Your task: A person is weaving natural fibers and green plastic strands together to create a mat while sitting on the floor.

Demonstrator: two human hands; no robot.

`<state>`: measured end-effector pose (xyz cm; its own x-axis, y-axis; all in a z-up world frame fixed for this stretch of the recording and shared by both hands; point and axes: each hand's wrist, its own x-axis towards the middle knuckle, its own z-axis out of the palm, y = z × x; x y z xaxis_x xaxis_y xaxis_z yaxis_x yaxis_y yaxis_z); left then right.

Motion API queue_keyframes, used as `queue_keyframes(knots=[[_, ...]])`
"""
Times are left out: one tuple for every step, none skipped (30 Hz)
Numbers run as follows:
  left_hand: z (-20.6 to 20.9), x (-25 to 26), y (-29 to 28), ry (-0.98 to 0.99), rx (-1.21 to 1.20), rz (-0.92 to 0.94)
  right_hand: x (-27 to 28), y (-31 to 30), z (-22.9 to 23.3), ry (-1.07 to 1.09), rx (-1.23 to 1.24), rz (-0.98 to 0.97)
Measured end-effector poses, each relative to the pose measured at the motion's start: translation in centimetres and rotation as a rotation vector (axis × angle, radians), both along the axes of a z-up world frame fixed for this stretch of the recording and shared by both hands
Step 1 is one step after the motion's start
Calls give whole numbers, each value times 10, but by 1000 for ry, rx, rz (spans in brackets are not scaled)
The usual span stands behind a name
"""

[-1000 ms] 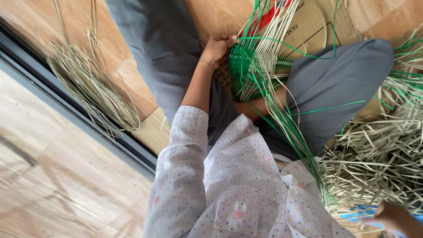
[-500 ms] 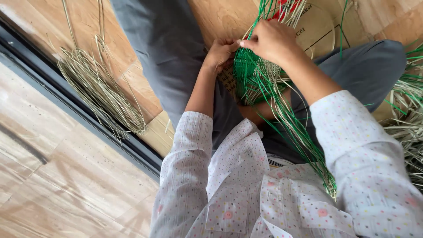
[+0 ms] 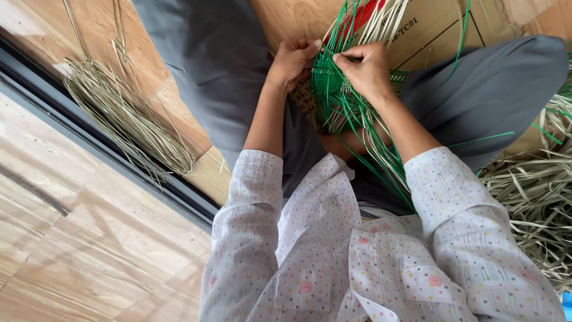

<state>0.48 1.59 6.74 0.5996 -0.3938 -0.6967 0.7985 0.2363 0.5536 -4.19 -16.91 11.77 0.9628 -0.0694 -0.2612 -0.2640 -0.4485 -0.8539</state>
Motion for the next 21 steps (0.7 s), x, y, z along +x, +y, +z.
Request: queue_keyframes(knots=[[4,0,1,-1,3,-3,1,0,1,-1,3,-3],[8,0,1,-33,-10,-7,0,-1,2,13,6,-10],[12,0,2,-66,-24,-11,0,-1,3,28,9,-17],[11,-1,1,-67,-24,-17,1,-3,2,26,9,-23],[9,-2,0,-132,-50,8,2,-4,2,54,22,-8],[7,-3,-1,-195,-77,33,3,-6,2,83,34,8],[9,-2,-1,-196,-78,28,4,-7,0,82,34,3],[11,-2,-1,-251,-29,7,4,-7,-2,101,43,-15],[13,-3,0,-306,21,-14,4,-6,-5,119,52,-32],[8,-3,-2,-306,21,-17,3,-6,-5,119,53,-34],[2,-4,-4,-377,88,-22,2,-5,-5,85,64,-42],[-4,-6,-6,-446,154,-27,0,-5,-5,55,75,-50],[5,-6,-6,-444,154,-29,-3,-5,-6,57,75,-51],[14,-4,-9,-516,304,-60,-6,-6,-6,36,70,-55],[23,-3,-11,-586,455,-90,-8,-7,-6,15,65,-59],[35,-2,-11,-585,452,-88,-9,-8,-2,17,61,-58],[47,-2,-11,-661,535,-167,-11,-8,2,12,61,-52],[59,-1,-11,-736,621,-246,-12,-8,5,6,63,-44],[50,2,-9,-735,620,-244,-12,-8,6,7,61,-42],[42,5,-6,-661,453,-180,-12,-8,6,12,58,-44],[33,7,-4,-585,288,-117,-13,-7,7,17,54,-46]])
